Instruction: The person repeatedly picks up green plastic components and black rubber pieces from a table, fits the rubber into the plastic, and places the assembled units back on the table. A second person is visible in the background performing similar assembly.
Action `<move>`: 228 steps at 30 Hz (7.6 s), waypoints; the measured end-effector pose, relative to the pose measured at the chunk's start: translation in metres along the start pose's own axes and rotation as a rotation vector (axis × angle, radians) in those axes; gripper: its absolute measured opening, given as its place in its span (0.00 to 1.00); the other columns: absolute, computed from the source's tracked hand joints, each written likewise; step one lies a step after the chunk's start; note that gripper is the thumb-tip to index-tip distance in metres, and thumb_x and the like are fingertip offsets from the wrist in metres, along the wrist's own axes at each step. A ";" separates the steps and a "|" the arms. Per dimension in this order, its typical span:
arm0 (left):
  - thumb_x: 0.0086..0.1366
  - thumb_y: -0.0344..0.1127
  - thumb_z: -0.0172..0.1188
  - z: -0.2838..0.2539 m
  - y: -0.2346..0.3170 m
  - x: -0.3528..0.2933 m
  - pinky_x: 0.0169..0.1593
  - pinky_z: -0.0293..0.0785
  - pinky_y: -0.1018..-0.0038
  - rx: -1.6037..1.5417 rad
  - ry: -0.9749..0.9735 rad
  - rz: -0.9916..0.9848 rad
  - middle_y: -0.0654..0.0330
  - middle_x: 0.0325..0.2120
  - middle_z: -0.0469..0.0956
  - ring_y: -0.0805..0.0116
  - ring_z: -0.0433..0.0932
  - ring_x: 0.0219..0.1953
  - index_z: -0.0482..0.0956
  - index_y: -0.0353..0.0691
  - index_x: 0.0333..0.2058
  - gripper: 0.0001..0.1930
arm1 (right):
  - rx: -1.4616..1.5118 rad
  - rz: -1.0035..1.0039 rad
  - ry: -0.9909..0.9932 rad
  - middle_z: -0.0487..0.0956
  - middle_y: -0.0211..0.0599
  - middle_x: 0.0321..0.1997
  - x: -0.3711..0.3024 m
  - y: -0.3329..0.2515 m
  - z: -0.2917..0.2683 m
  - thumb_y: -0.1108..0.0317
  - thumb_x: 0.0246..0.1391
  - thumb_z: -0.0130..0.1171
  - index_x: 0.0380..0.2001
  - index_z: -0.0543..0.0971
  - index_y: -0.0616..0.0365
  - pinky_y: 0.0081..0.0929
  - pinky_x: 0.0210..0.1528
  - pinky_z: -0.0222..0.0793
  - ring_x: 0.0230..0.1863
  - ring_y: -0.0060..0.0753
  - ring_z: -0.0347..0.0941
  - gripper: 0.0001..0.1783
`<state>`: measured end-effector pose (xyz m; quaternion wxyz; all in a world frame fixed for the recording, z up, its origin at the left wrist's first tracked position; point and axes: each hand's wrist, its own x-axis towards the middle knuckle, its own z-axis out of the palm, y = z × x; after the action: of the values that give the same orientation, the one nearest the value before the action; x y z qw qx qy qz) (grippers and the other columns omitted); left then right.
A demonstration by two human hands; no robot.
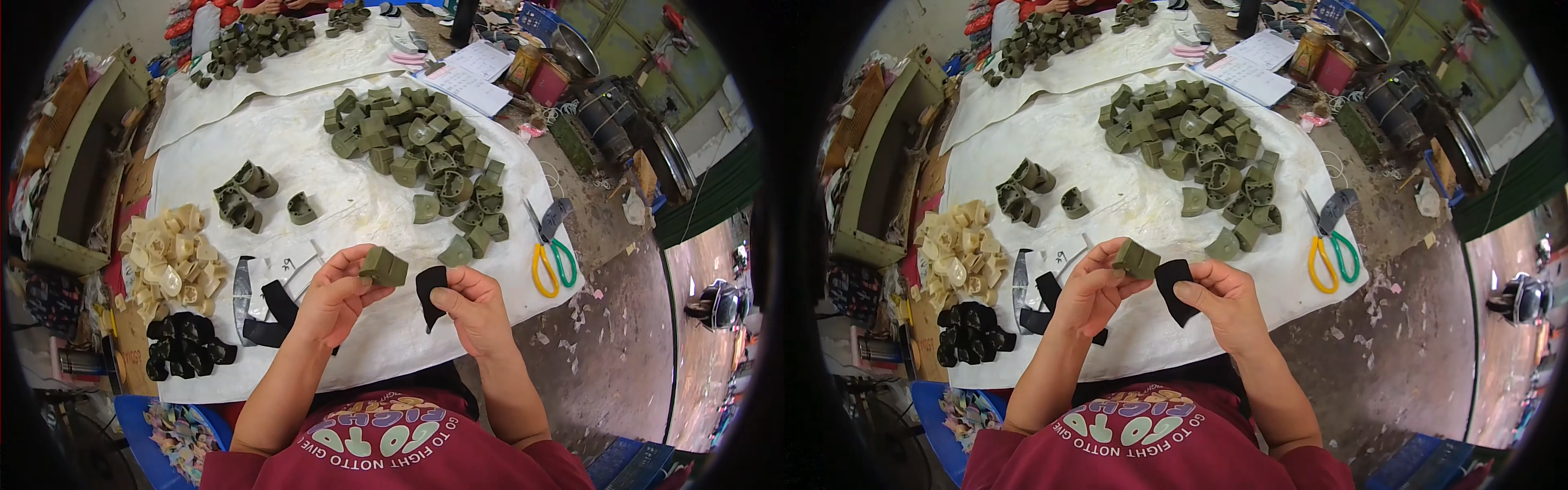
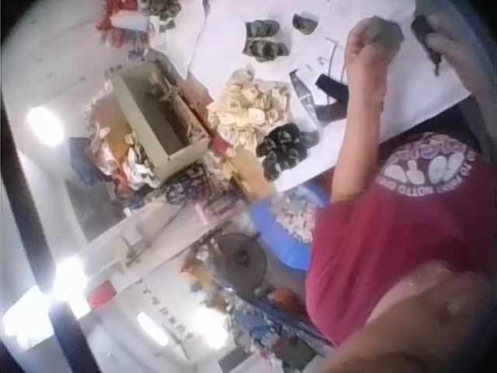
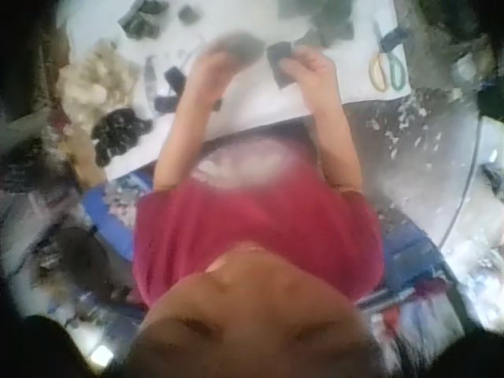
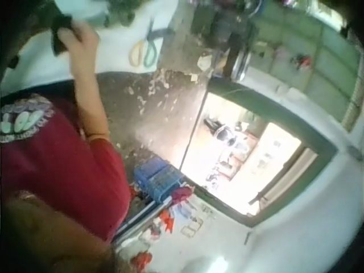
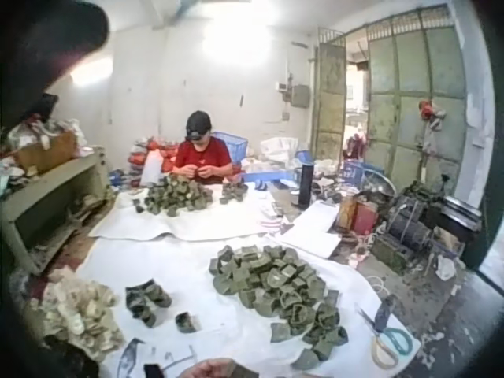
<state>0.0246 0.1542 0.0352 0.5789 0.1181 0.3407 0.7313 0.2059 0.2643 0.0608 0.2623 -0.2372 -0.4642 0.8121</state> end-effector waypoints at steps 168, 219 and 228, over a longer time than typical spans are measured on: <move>0.47 0.30 0.73 0.024 0.010 -0.049 0.58 0.62 0.67 0.807 -0.090 0.642 0.54 0.46 0.73 0.63 0.73 0.48 0.51 0.37 0.66 0.50 | 0.037 0.039 -0.103 0.80 0.31 0.38 0.009 0.001 0.033 0.72 0.52 0.65 0.38 0.81 0.63 0.20 0.43 0.70 0.39 0.20 0.74 0.10; 0.50 0.18 0.65 0.018 0.007 -0.044 0.49 0.76 0.72 0.892 -0.097 0.658 0.49 0.55 0.69 0.62 0.74 0.52 0.70 0.39 0.54 0.30 | -0.765 -0.248 -0.011 0.75 0.30 0.36 0.007 -0.015 0.058 0.75 0.41 0.70 0.25 0.78 0.59 0.22 0.40 0.69 0.37 0.22 0.72 0.09; 0.56 0.18 0.62 0.005 0.011 -0.050 0.50 0.74 0.74 0.344 -0.141 0.355 0.54 0.47 0.75 0.69 0.76 0.47 0.71 0.33 0.54 0.25 | -0.730 -0.429 0.103 0.77 0.31 0.38 0.005 -0.015 0.063 0.70 0.41 0.71 0.35 0.79 0.57 0.24 0.51 0.64 0.44 0.27 0.70 0.16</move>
<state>0.0339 0.1085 0.0565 0.4350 0.3234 0.3930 0.7428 0.1657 0.2342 0.1019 0.3469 -0.2530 -0.7464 0.5085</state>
